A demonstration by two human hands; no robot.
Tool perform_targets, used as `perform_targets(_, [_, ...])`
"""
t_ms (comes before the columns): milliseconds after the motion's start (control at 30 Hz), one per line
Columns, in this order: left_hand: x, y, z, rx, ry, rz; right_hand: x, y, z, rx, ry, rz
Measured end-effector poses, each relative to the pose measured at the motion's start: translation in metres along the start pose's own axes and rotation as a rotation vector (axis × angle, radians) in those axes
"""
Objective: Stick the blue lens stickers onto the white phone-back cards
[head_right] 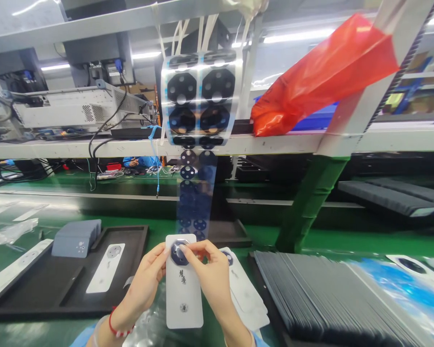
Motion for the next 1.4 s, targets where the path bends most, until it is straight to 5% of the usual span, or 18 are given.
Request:
perform_targets(1067, [-0.001, 0.0, -0.004, 0.077, -0.018, 0.04, -0.009, -0.004, 0.004, -0.05, 0.06, -0.076])
perform_targets(1400, [-0.002, -0.003, 0.001, 0.096, -0.032, 0.1, -0.016, 0.002, 0.015, -0.277, 0.268, -0.302])
Point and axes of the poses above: each hand's wrist, its own x-axis towards the middle knuckle, its own z-axis out of the palm, y = z × x, the point moved 2 cm from there along x, towards the middle knuckle, and after that the axes turned 11 degrees about -x, right-handed, at the moved point
